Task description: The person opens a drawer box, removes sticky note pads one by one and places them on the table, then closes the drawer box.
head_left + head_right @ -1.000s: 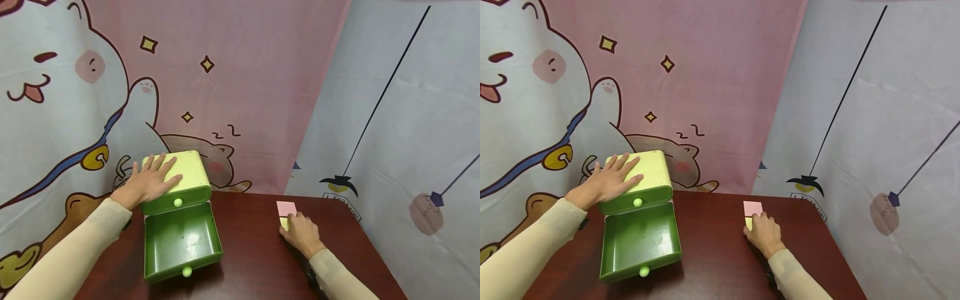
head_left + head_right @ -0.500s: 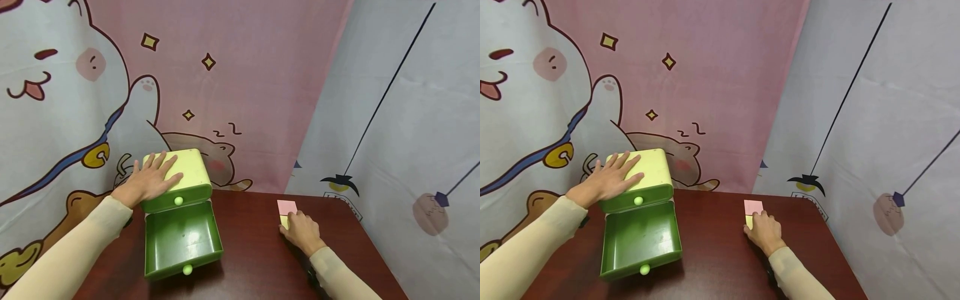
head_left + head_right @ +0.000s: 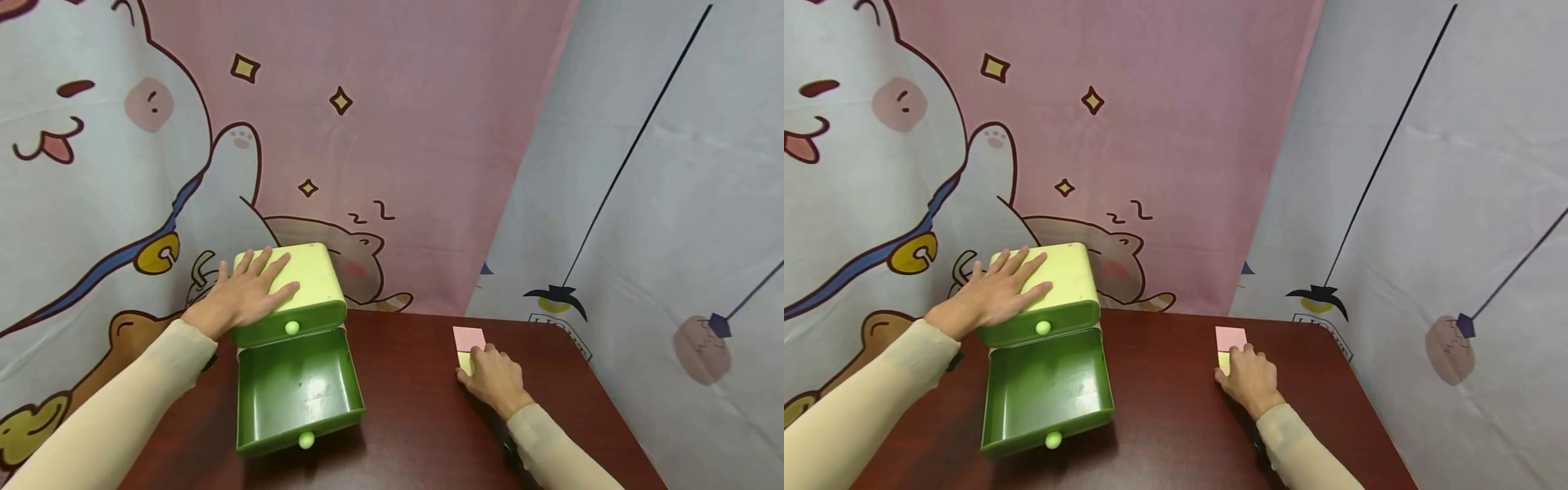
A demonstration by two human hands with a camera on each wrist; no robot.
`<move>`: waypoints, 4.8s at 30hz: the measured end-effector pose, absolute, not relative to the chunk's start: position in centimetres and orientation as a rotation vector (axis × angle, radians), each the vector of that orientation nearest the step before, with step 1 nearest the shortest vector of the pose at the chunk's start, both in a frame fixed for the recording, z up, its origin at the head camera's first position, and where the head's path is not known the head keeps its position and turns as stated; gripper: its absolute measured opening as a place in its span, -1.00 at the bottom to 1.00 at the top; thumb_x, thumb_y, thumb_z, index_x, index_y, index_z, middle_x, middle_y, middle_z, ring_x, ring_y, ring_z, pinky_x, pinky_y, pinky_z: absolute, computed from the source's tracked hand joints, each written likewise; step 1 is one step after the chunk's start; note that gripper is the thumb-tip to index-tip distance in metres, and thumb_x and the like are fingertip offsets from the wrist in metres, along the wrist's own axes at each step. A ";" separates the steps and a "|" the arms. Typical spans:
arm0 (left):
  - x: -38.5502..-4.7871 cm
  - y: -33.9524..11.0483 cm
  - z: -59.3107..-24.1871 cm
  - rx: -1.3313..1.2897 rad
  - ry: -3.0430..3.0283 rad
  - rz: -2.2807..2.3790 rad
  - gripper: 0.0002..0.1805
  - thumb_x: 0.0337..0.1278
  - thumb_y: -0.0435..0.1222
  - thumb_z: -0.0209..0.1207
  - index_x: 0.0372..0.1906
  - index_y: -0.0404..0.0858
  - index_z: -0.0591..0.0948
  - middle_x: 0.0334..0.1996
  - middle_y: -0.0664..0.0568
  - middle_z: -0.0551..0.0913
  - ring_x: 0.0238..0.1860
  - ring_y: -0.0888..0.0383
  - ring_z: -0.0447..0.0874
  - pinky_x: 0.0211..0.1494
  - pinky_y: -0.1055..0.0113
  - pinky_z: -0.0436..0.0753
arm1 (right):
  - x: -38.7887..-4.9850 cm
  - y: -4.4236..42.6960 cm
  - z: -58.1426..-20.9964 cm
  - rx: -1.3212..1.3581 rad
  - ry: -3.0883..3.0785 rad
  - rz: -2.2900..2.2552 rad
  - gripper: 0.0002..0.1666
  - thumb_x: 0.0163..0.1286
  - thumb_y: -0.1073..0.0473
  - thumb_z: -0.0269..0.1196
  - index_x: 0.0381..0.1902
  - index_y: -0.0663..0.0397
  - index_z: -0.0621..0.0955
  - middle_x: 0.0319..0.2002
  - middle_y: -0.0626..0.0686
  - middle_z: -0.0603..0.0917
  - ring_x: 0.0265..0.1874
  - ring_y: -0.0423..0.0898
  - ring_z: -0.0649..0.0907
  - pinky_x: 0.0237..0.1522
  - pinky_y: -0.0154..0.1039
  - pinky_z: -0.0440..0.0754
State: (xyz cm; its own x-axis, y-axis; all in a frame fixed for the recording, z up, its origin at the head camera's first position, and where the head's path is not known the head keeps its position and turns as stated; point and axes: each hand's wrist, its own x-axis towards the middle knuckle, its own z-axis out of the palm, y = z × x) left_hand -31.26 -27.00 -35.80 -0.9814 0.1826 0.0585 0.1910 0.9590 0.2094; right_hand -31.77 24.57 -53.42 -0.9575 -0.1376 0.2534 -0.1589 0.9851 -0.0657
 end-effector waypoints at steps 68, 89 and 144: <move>-31.2 -27.0 -36.3 -0.286 -3.063 -0.340 0.05 0.74 0.55 -0.33 1.00 0.07 -0.05 0.97 -0.29 -0.26 0.93 -0.56 -0.34 0.75 -0.81 -0.40 | -27.8 20.1 -50.9 0.519 -2.488 0.225 -0.43 0.41 -0.24 0.62 0.19 -0.03 0.86 0.28 0.25 0.84 0.35 0.27 0.80 0.50 0.43 0.64; -31.6 -27.0 -35.6 -0.286 -3.060 -0.328 0.05 0.74 0.55 -0.33 1.00 0.09 -0.06 0.98 -0.27 -0.27 0.93 -0.56 -0.35 0.76 -0.80 -0.40 | -26.1 16.7 -48.7 0.712 -2.350 0.272 -0.47 0.42 -0.24 0.59 0.19 -0.10 0.87 0.34 0.16 0.82 0.27 0.26 0.78 0.45 0.34 0.68; -31.1 -26.9 -35.8 -0.299 -3.060 -0.318 0.05 0.74 0.55 -0.33 0.99 0.07 -0.04 0.97 -0.30 -0.25 0.93 -0.57 -0.32 0.75 -0.82 -0.35 | -22.8 11.1 -48.1 1.098 -2.069 0.322 -0.31 0.29 -0.14 0.68 0.35 -0.16 0.81 0.47 0.04 0.78 0.49 0.08 0.77 0.61 0.17 0.65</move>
State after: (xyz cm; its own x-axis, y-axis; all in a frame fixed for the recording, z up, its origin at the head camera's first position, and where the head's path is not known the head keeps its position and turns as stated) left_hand -31.13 -26.91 -35.75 -0.9800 0.1865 0.0696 0.1968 0.9600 0.1990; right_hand -22.81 11.11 -48.09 -0.3437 -0.6005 0.7220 -0.7913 0.5992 0.1216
